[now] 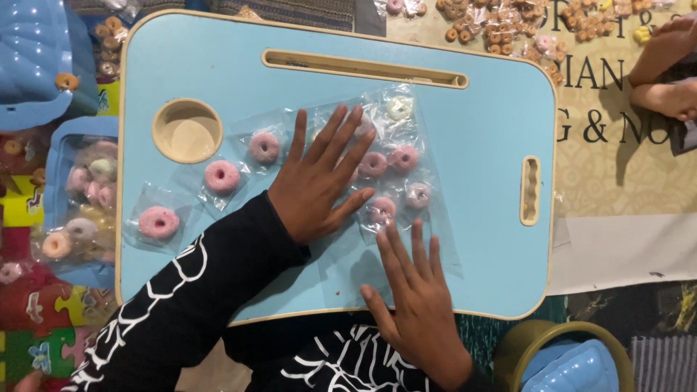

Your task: Manually packaging small donut-shaped items into clear plastic bags on a floor-level table.

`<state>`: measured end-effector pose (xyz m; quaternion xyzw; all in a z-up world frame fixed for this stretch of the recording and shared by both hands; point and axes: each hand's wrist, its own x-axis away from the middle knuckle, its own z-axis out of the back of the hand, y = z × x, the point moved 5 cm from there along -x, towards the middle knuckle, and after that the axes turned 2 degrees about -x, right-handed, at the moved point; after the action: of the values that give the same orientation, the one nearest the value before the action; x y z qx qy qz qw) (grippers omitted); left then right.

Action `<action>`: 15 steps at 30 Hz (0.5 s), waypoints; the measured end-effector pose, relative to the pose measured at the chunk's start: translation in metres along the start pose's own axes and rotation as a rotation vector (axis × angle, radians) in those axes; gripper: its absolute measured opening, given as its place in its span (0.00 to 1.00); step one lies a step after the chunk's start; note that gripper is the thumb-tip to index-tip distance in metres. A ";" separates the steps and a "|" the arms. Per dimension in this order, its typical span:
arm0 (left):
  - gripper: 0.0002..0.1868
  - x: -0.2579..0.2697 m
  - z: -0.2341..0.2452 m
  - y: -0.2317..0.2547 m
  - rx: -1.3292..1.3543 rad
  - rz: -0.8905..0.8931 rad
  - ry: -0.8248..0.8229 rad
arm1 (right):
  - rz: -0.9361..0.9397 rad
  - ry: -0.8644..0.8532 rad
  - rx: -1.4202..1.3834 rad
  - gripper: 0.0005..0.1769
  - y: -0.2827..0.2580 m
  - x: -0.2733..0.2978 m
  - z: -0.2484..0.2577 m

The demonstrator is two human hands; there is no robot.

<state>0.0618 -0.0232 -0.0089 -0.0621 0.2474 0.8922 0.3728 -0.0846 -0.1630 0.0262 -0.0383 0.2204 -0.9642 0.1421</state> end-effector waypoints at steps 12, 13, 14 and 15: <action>0.24 0.047 0.064 -0.089 -0.278 0.258 0.064 | 0.003 0.365 -0.461 0.14 0.019 0.021 0.074; 0.24 0.042 0.070 -0.083 -0.279 0.259 0.065 | 0.005 0.364 -0.462 0.14 0.020 0.019 0.074; 0.20 0.037 0.075 -0.077 -0.181 0.248 0.054 | 0.085 0.369 -0.482 0.14 0.018 0.017 0.074; 0.16 0.031 0.080 -0.071 -0.082 0.236 0.042 | 0.164 0.373 -0.501 0.15 0.016 0.015 0.074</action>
<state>0.0953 0.0782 0.0232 -0.0664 0.2238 0.9378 0.2570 -0.0848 -0.2121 0.0858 0.1230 0.4755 -0.8557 0.1629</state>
